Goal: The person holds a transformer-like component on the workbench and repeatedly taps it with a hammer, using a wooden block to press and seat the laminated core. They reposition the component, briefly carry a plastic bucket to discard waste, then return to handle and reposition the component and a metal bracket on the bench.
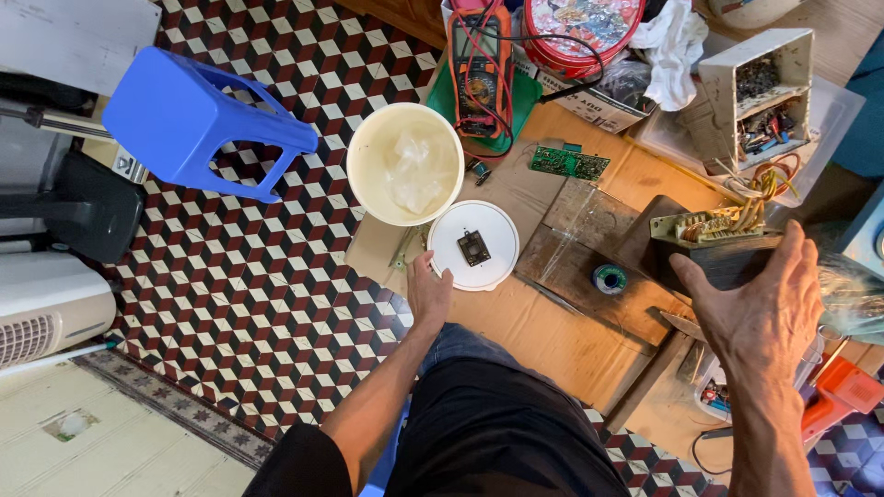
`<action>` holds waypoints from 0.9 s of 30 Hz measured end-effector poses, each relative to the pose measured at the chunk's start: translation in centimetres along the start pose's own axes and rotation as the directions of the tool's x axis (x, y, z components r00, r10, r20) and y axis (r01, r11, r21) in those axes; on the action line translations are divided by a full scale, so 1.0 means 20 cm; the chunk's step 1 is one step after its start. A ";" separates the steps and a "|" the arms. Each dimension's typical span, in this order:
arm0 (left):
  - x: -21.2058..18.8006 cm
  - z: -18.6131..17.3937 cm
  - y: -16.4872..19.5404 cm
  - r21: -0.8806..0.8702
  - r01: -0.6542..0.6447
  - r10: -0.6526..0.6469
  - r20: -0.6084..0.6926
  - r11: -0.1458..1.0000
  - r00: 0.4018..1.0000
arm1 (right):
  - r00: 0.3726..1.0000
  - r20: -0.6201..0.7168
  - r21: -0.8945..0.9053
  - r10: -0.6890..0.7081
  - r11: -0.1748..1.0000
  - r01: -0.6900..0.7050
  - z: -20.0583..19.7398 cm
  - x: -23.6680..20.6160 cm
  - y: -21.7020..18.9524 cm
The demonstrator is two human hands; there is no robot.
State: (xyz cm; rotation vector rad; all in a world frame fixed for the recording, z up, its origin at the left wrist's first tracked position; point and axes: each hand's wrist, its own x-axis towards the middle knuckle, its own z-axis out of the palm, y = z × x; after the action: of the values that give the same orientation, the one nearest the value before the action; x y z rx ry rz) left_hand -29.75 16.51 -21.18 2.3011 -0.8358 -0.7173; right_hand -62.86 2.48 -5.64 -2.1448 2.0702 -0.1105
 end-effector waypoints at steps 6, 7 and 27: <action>0.01 0.07 -0.02 0.028 -0.123 0.117 0.148 0.992 0.982 | 0.986 -0.108 0.247 0.128 0.964 -0.098 -0.13 -0.28 0.02; 0.00 0.09 -0.04 0.018 -0.031 0.026 0.201 0.999 0.979 | 0.982 -0.125 0.280 0.143 0.954 -0.104 -0.14 -0.34 0.01; 0.26 -0.23 -0.47 0.192 0.140 -0.146 0.017 0.971 0.989 | 0.907 0.379 0.316 0.181 0.897 -0.310 0.22 -0.82 -0.43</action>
State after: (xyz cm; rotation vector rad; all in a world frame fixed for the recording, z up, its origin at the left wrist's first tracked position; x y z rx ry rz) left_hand -19.85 20.43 -25.86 2.5479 -0.7880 -0.7663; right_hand -54.31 19.44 -7.54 -1.5390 1.9158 -0.0814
